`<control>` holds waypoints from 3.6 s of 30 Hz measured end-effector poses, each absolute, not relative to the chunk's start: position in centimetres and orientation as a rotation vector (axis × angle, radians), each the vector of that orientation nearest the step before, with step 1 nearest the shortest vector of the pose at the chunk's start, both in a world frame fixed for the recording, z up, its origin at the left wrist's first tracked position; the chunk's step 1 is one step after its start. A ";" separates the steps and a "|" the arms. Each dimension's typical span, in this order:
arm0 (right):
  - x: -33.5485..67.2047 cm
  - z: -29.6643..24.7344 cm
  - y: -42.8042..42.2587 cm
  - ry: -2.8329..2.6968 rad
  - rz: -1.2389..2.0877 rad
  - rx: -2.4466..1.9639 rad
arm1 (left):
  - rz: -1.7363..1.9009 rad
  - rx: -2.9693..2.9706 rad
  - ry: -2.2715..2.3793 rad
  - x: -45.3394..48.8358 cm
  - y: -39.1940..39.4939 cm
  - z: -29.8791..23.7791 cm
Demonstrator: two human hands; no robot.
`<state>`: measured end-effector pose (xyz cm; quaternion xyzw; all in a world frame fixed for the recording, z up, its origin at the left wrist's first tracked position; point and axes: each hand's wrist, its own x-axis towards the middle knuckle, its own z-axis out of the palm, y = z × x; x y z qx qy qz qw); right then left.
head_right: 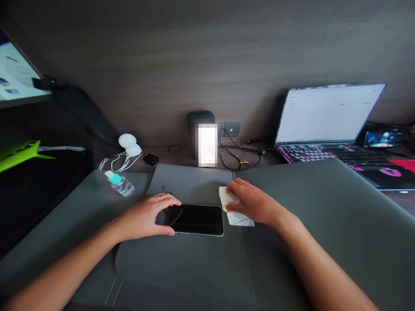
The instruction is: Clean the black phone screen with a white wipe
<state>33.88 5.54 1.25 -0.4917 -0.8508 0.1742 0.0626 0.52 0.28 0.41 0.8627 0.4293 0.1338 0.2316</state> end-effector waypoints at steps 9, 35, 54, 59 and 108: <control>33.3 1.2 5.5 -2.656 0.453 -1.420 | 0.394 2.416 1.106 0.4 0.5 0.3; 27.1 1.1 3.0 -2.697 0.637 -0.806 | 0.456 2.376 1.110 0.6 0.6 0.2; 26.2 2.0 2.3 -2.826 0.546 -0.633 | 0.460 2.235 1.191 0.7 0.5 -0.4; 26.0 1.5 2.1 -2.801 0.501 -0.629 | 0.465 2.235 1.176 0.7 0.5 -0.4; 26.1 1.4 2.0 -2.834 0.495 -0.620 | 0.375 2.371 1.143 0.9 0.3 0.2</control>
